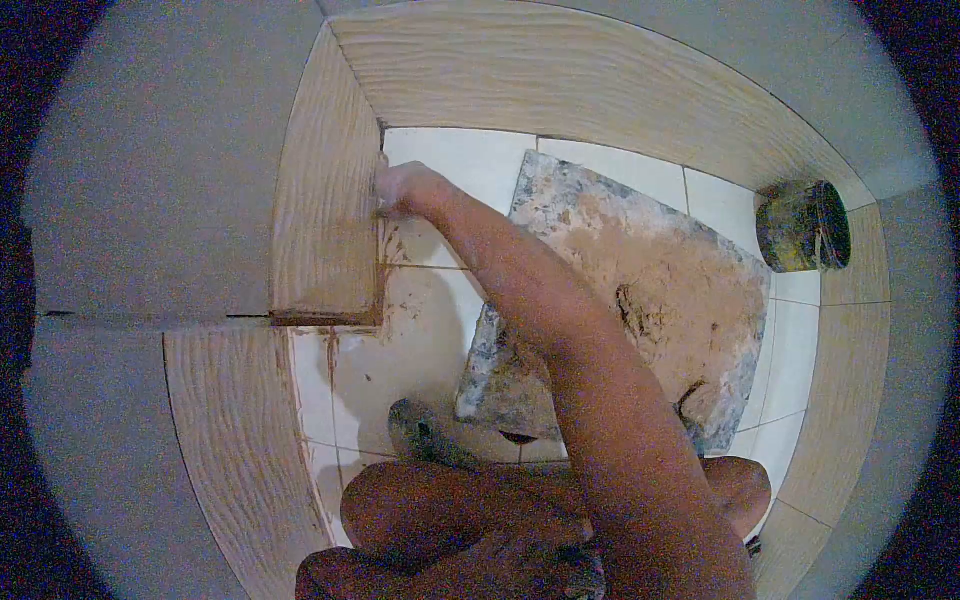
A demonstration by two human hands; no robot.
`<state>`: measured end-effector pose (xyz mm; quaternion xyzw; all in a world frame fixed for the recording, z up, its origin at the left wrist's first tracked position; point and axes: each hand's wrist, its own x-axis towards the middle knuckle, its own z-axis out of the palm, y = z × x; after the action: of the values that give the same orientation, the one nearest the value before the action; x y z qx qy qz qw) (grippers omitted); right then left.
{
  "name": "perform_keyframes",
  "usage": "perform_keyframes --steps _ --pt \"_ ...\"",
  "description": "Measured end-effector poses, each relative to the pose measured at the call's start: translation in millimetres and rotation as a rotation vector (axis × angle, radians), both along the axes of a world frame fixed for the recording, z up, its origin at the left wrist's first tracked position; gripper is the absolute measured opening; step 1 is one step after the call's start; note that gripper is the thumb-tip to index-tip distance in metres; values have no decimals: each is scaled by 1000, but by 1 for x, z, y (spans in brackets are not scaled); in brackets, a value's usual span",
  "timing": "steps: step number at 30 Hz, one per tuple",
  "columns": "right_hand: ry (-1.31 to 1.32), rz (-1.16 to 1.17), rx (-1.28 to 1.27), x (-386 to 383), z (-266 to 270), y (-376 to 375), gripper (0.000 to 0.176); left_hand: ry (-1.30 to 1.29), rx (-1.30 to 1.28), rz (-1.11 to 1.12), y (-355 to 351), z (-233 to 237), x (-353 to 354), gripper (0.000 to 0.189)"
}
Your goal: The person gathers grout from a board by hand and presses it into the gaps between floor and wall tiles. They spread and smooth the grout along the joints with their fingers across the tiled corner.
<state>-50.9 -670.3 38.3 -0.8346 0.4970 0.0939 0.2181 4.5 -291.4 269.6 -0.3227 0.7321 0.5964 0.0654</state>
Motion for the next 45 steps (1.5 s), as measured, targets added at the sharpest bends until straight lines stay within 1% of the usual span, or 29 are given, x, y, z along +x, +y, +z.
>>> perform_keyframes --steps 1,2,3,4,6,7,9,10,13,14,18,19,20,21,23,25,27,28,30,31,33,36,37,38,40,41,42,44,45 --pt "0 2 1 -1 1 -1 75 -134 56 60 7 0 -1 39" --pt "-26 56 134 -4 2 -1 71 -135 57 61 9 -8 1 39" --pt "-50 110 263 -8 6 -1 66 69 1 -37 9 -23 6 41" --pt "-47 112 257 -14 -3 0 66 273 -58 -134 6 -30 8 42" --pt "-365 154 4 -25 -10 14 56 265 -150 -183 6 -27 11 42" --pt "-364 157 1 -29 -3 11 56 253 -235 -234 6 -24 12 42" --pt "-389 -108 148 -37 13 -2 52 257 -220 -267 -1 -20 12 42" --pt "-565 -110 -71 -37 -1 -9 59 260 -204 -301 -7 -18 12 42" --pt "-514 -208 -52 -14 -11 -15 68 265 -167 -406 -22 -14 12 40" --pt "-437 -203 8 -8 -9 -14 77 262 -166 -405 -20 -16 13 40" --pt "-401 -107 111 -13 -20 -11 84 337 -283 -130 8 -35 18 38" --pt "-410 12 92 -15 -33 -10 85 359 -315 -65 12 -38 18 38" --pt "-417 132 72 -16 -21 -3 85 355 -317 -44 12 -39 16 38" --pt "-415 129 71 -18 -10 5 85 345 -301 -53 11 -39 15 37" --pt "-271 67 365 -19 18 29 84 328 -256 -87 10 -37 11 37" --pt "-268 85 347 -25 -2 24 80 319 -237 -109 6 -33 10 37" --pt "-345 168 158 -36 9 26 74 306 -237 -123 2 -29 8 36" --pt "-348 175 152 -37 14 23 74 298 -239 -124 -1 -25 7 36" --pt "-489 -145 124 -41 12 5 73 333 -260 -162 -6 -27 10 37" --pt "-490 -141 122 -38 6 -2 73 372 -271 -209 -8 -27 10 38" --pt "-510 -194 -83 -26 -6 -14 75 320 -284 -236 -8 -26 8 37" --pt "-311 -148 29 -7 -12 -29 69 312 -292 -278 -24 -17 14 34" --pt "-202 -129 126 2 -23 -35 67 359 -283 -281 -31 -14 16 33" --pt "-179 -85 14 13 -62 -46 52 358 -282 -282 -20 -21 15 33" --pt "-478 265 199 -1 -230 -103 56 310 -476 -35 13 -42 10 32" --pt "-614 432 336 -8 -309 -131 57 315 -476 -35 12 -44 10 32" --pt "-491 354 313 -13 -211 -89 55 317 -402 -65 11 -45 9 32" --pt "-229 215 279 -24 26 12 51 311 -254 -126 9 -47 10 32" --pt "-232 216 275 -33 8 7 51 301 -180 -155 9 -47 13 32"
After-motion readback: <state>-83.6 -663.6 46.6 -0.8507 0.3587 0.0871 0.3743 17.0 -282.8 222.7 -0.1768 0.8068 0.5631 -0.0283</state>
